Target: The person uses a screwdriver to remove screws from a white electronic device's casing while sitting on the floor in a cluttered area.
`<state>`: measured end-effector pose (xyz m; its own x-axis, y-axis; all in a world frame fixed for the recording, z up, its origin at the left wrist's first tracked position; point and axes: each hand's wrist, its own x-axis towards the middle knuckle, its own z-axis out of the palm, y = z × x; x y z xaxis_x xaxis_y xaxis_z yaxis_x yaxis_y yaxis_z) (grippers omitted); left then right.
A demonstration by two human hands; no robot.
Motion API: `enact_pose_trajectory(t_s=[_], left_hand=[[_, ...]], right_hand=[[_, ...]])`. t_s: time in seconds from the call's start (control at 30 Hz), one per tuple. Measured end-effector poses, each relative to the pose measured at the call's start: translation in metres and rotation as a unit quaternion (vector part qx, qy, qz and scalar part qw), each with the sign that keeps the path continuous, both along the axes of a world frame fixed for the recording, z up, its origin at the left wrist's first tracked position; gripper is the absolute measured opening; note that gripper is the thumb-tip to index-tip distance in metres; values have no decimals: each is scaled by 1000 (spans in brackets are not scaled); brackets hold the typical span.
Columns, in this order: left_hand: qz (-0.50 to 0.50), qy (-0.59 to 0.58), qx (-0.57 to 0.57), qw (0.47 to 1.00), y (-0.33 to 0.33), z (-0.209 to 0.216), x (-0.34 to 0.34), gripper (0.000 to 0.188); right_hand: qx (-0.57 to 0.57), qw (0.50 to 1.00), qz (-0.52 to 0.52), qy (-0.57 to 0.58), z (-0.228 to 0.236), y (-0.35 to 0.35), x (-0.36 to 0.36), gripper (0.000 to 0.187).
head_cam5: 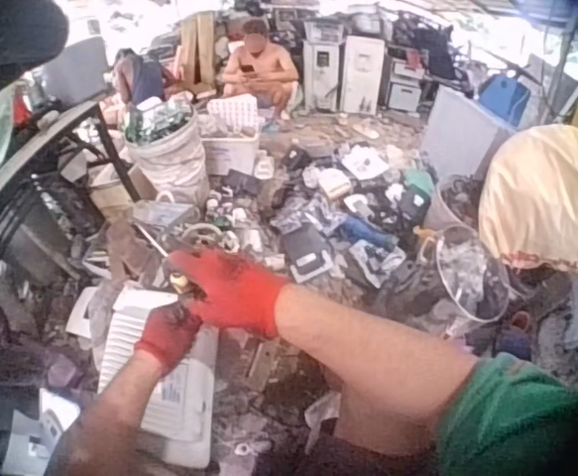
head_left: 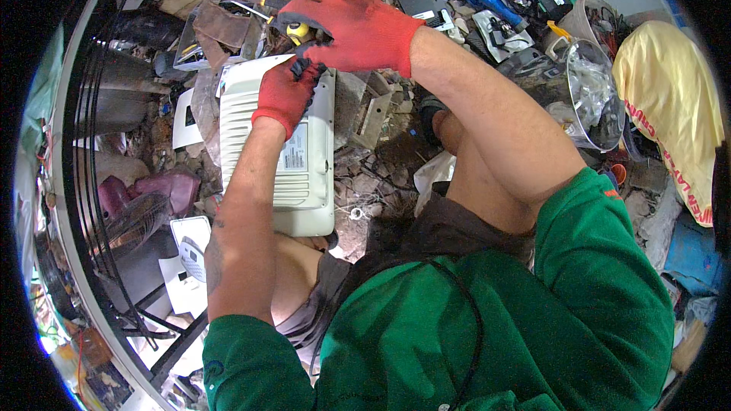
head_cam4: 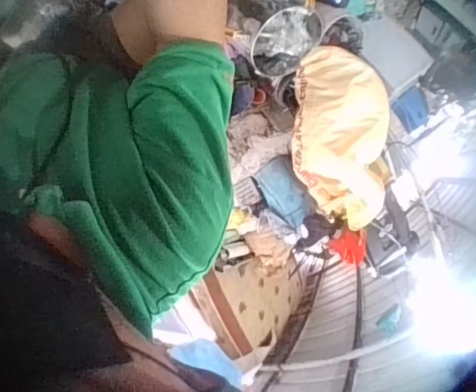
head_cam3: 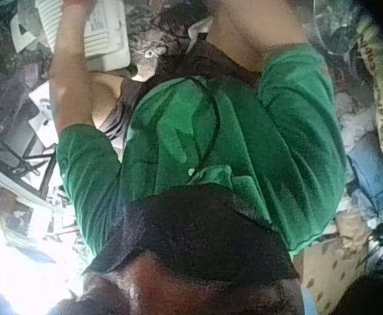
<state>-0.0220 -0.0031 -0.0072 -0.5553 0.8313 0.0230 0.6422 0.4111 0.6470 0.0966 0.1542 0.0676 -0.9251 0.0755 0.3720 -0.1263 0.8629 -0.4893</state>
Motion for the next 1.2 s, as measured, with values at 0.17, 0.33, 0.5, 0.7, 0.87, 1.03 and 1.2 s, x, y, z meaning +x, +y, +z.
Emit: enact_pose_trajectory(t_s=[0.17, 0.33, 0.5, 0.7, 0.87, 1.03, 1.2], left_hand=[[-18, -13, 7, 1000, -6, -10, -6, 33], [4, -73, -12, 997, -4, -1, -1, 30], [-6, -203, 109, 973, -6, -2, 2, 23], [-31, -217, 145, 965, -11, -7, -10, 24], [-33, -151, 212, 965, -2, -25, -12, 37], [32, -163, 141, 976, 3, -54, -27, 48], [-58, -133, 76, 986, -1, -16, -15, 51]], right_hand=[[64, 996, -44, -46, 10, -11, 3, 49], [137, 989, -37, -36, 15, -12, 5, 45], [166, 984, 21, -58, 18, -12, -6, 42], [180, 977, 82, -83, 18, -26, -4, 39], [95, 990, 99, 35, 4, -21, -7, 42], [34, 997, 57, 44, 2, -21, -7, 43], [-65, 985, 156, 25, -1, -13, -13, 41]])
